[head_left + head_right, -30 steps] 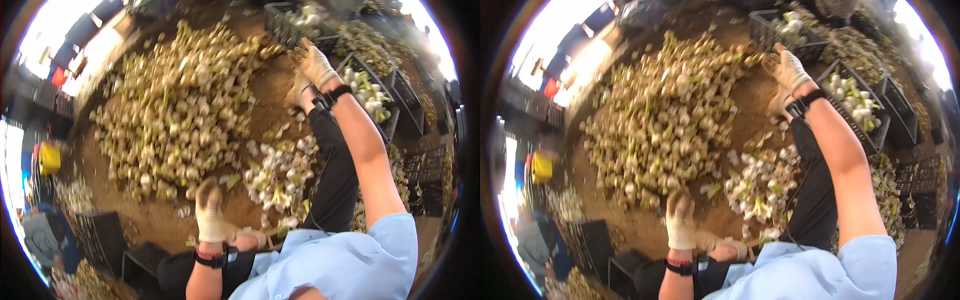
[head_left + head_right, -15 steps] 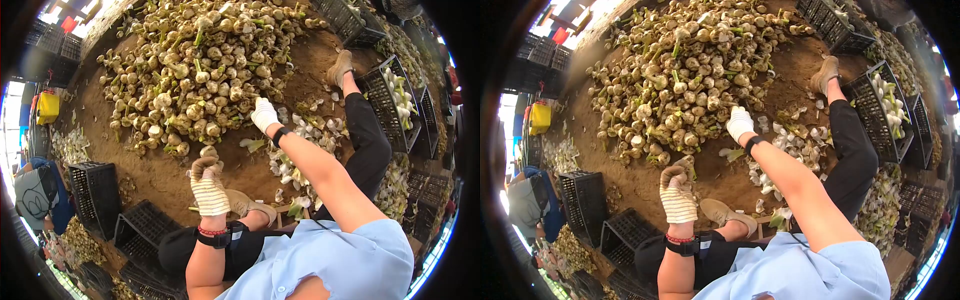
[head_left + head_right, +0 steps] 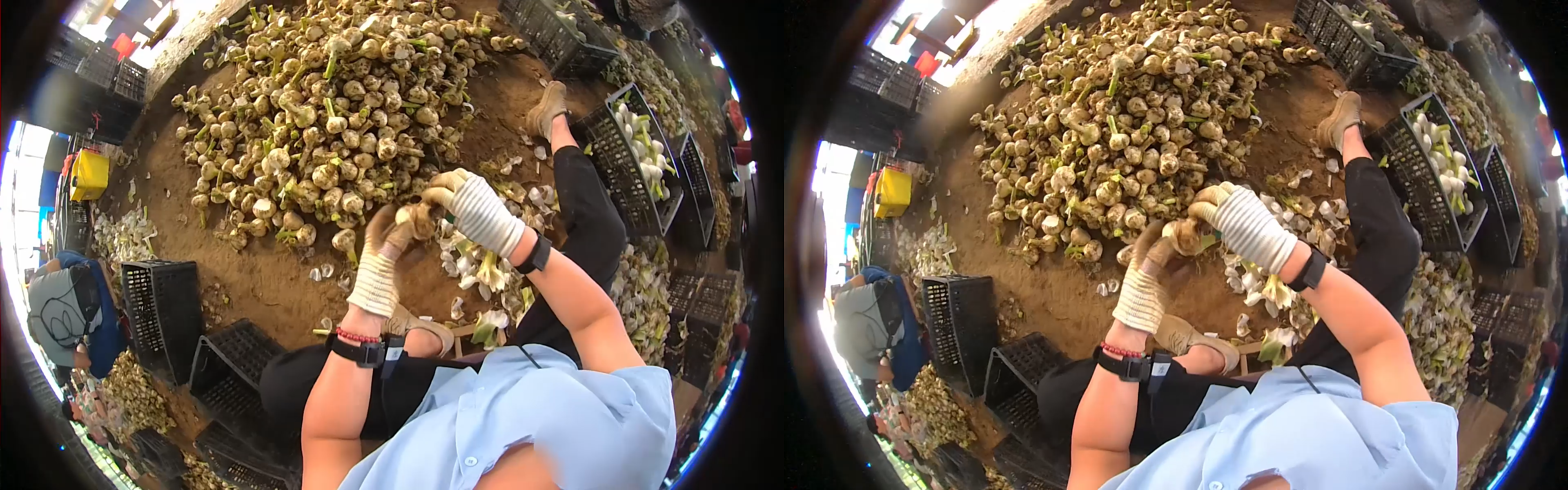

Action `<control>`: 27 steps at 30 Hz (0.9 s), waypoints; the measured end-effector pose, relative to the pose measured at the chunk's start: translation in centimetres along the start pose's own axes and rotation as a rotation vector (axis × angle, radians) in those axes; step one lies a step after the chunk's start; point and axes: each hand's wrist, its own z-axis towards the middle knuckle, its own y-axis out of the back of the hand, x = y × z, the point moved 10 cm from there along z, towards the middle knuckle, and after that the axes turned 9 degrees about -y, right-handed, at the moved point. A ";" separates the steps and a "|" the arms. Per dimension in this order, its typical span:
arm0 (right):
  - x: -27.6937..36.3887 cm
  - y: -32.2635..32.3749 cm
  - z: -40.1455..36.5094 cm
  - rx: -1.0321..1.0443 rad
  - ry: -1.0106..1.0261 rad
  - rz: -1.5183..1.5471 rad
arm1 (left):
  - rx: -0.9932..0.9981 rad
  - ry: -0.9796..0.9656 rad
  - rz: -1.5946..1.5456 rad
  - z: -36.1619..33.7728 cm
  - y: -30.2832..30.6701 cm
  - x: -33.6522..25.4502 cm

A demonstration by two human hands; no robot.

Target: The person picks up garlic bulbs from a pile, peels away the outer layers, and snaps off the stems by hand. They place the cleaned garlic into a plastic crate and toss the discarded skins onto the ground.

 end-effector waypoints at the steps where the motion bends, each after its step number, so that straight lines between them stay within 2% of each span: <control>1: 1.1 1.4 -0.7 -0.034 0.040 -0.033 | 0.144 0.026 -0.017 -0.7 -1.7 0.4; 2: 2.2 2.6 -1.4 -0.065 0.078 -0.067 | 0.153 0.031 -0.009 -1.2 -2.1 1.0; 4: 2.5 4.7 -2.5 -0.112 0.065 0.027 | 0.297 -0.211 0.131 -1.7 -3.8 0.2; 6: 2.4 8.0 -3.9 -0.339 -0.066 0.337 | 0.256 -0.462 0.324 -3.7 -5.7 -3.0; 8: -0.8 7.2 -6.1 -0.257 -0.447 0.695 | 0.190 -0.682 0.583 -5.3 -6.8 -5.0; 9: -1.2 5.8 -6.8 -0.161 -0.517 0.970 | 0.188 -0.692 0.582 -5.6 -6.8 -5.0; 10: -1.2 4.3 -7.4 -0.060 -0.586 1.242 | 0.190 -0.903 0.780 -6.8 -7.7 -6.1; 11: 0.2 4.5 -7.4 -0.033 -0.490 1.287 | 0.194 -1.110 0.980 -8.6 -9.3 -6.9; 12: 1.7 4.5 -7.3 -0.009 -0.398 1.331 | 0.203 -1.110 0.982 -9.0 -9.8 -6.7; 13: 2.2 4.3 -7.6 -0.024 -0.423 1.456 | 0.189 -1.186 1.004 -10.1 -10.5 -6.9; 14: 2.3 4.2 -7.5 -0.031 -0.426 1.458 | 0.173 -1.262 1.026 -11.1 -11.1 -7.2; 17: 1.7 4.0 -6.8 -0.061 -0.460 1.277 | 0.159 -1.323 1.121 -11.9 -11.6 -7.1; 21: 2.2 4.6 -6.9 -0.068 -0.430 1.361 | 0.154 -1.383 1.150 -12.5 -12.2 -7.1; 22: 2.0 4.8 -7.0 -0.063 -0.458 1.260 | 0.157 -1.379 1.152 -12.4 -12.2 -7.0; 25: 2.1 6.1 -7.6 -0.064 -0.491 1.067 | 0.202 -1.316 1.072 -11.5 -11.4 -6.2; 26: 2.1 6.5 -7.9 -0.063 -0.489 0.970 | 0.240 -1.199 1.000 -10.3 -10.9 -5.6; 27: 1.8 6.8 -8.1 -0.148 -0.338 0.855 | 0.275 -1.083 0.928 -9.3 -10.4 -4.9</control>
